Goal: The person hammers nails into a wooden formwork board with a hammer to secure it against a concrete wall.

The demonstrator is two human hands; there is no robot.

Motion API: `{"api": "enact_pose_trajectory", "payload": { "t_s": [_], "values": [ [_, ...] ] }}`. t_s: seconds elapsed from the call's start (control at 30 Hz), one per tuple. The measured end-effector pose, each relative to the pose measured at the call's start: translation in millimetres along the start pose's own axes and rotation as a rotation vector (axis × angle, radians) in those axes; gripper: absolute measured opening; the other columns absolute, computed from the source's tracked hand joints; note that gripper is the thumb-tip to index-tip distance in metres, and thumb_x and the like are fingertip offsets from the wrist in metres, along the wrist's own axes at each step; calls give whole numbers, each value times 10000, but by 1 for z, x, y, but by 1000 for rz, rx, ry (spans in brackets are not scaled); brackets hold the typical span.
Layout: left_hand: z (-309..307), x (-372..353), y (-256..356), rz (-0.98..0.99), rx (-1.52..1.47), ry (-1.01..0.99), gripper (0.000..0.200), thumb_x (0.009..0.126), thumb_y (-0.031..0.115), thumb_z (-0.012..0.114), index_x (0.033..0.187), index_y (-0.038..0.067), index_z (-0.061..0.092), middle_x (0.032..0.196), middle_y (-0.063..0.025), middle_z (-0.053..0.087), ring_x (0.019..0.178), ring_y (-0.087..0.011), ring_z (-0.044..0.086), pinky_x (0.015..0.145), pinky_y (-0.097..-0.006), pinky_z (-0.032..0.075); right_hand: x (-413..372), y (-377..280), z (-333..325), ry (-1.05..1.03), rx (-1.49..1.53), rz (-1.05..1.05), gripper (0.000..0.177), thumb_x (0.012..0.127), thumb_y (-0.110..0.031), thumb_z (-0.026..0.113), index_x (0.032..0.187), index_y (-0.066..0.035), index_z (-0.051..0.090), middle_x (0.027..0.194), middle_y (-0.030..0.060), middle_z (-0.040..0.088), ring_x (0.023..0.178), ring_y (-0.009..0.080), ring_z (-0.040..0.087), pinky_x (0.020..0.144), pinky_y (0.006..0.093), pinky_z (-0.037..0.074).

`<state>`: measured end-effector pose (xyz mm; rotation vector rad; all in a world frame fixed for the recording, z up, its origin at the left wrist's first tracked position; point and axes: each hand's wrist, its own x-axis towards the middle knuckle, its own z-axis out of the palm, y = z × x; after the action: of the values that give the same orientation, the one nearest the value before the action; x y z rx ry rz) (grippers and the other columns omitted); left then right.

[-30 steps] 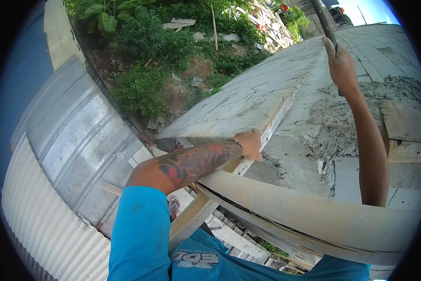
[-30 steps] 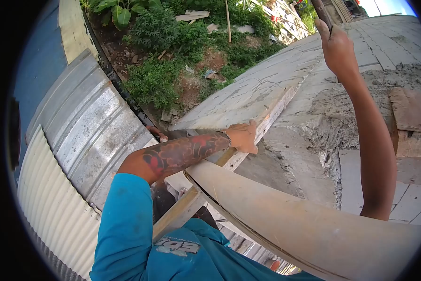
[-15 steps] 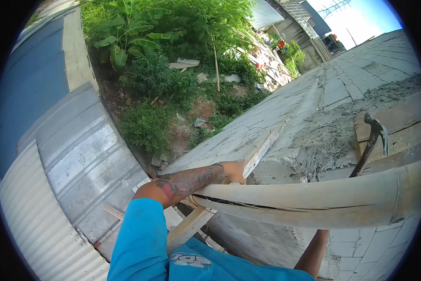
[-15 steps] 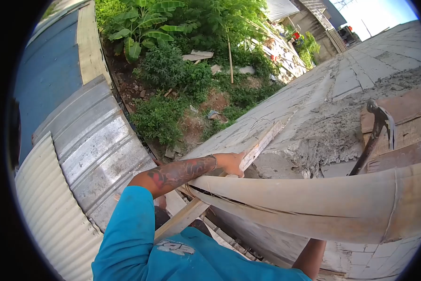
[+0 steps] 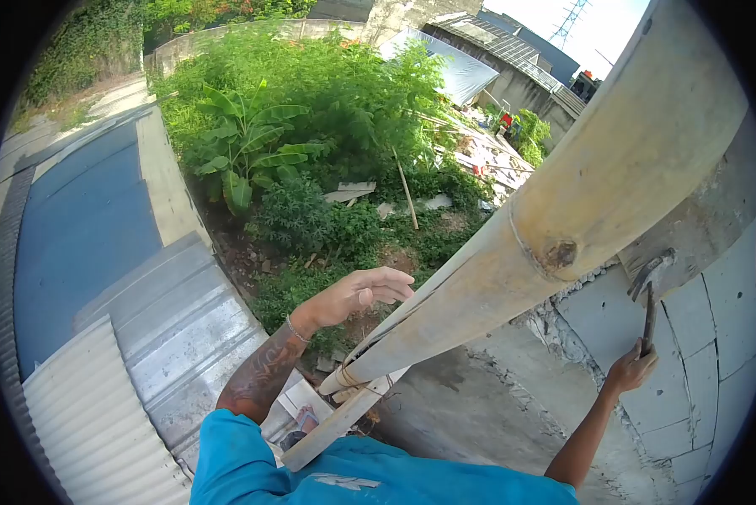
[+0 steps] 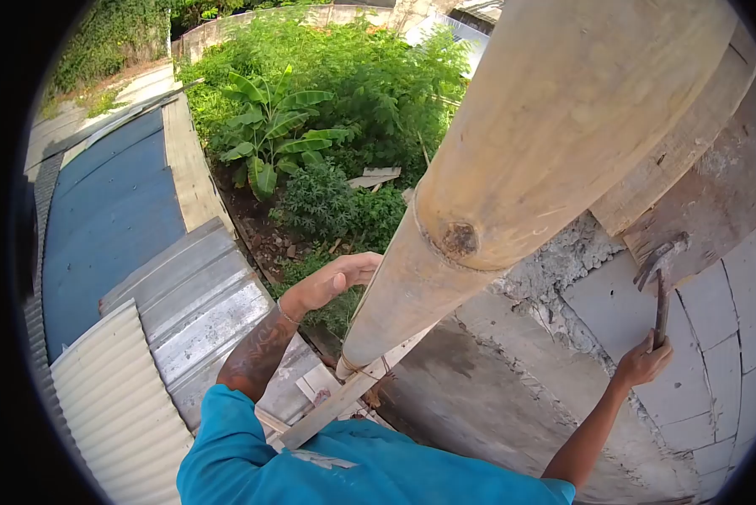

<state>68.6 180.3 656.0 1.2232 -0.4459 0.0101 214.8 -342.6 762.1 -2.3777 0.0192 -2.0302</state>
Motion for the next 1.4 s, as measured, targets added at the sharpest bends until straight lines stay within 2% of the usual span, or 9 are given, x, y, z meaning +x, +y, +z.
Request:
{"api": "enact_pose_trajectory", "payload": {
  "t_s": [0.07, 0.17, 0.2, 0.3, 0.53, 0.63, 1.03, 1.23, 1.4],
  "values": [
    [34, -20, 36, 214, 252, 107, 963, 642, 641, 729, 1295, -9, 447, 1195, -170, 566, 1098, -272, 561, 959, -372, 412, -2, 3, 17, 81, -63, -96, 301, 853, -271, 651, 977, -8, 572, 855, 133, 596, 755, 349, 571, 667, 442, 445],
    [81, -29, 44, 107, 700, 296, 922, 579, 482, 835, 1262, -19, 470, 1135, -165, 601, 1021, -242, 600, 915, -354, 438, -4, 5, 28, 176, -146, -125, 324, 829, -319, 678, 934, -25, 591, 786, 105, 588, 746, 326, 579, 649, 425, 456],
    [91, -27, 38, 57, 668, 438, 833, 572, 315, 852, 1235, -28, 484, 1073, -159, 627, 951, -228, 623, 869, -337, 459, -7, 8, 34, 199, -158, -127, 331, 821, -335, 685, 924, -34, 597, 782, 97, 594, 742, 315, 583, 635, 412, 459],
    [93, -26, 34, 121, 858, 456, 759, 574, 275, 845, 1188, -27, 518, 1055, -142, 638, 931, -227, 628, 859, -328, 464, -8, 30, 49, 249, -204, -162, 352, 792, -380, 711, 884, -57, 609, 754, 71, 602, 705, 291, 592, 583, 381, 462],
    [90, -25, 14, 53, 721, 511, 533, 606, 222, 818, 1040, 3, 600, 973, -104, 658, 886, -206, 632, 799, -333, 496, -6, 51, 61, 317, -219, -240, 337, 776, -394, 725, 812, -79, 610, 686, 41, 603, 608, 271, 580, 526, 366, 448],
    [96, -25, 17, 19, 732, 485, 679, 639, 335, 819, 1139, -7, 512, 1026, -136, 613, 958, -232, 607, 814, -360, 500, -5, 53, 64, 302, -210, -246, 335, 771, -397, 729, 788, -85, 607, 662, 33, 605, 574, 259, 575, 503, 357, 440],
    [95, -28, 14, 43, 776, 541, 807, 609, 385, 845, 1197, -20, 469, 1097, -147, 583, 1011, -267, 595, 855, -394, 490, -3, 60, 66, 272, -186, -290, 342, 750, -411, 745, 693, -109, 595, 568, 0, 611, 439, 211, 556, 412, 324, 410],
    [102, -48, 0, 126, 743, 809, 673, 579, 283, 879, 1082, -31, 560, 1039, -118, 626, 963, -208, 609, 869, -347, 468, -6, 58, 61, 165, -197, -202, 348, 752, -428, 739, 665, -122, 597, 547, -5, 614, 409, 203, 554, 391, 322, 405],
    [106, -50, -1, 109, 755, 777, 675, 581, 250, 883, 1099, -26, 550, 1049, -113, 620, 992, -203, 594, 891, -345, 451, -1, 62, 62, 240, -185, -262, 368, 750, -460, 726, 662, -121, 613, 540, 2, 618, 399, 221, 554, 390, 333, 409]
  ]
}}
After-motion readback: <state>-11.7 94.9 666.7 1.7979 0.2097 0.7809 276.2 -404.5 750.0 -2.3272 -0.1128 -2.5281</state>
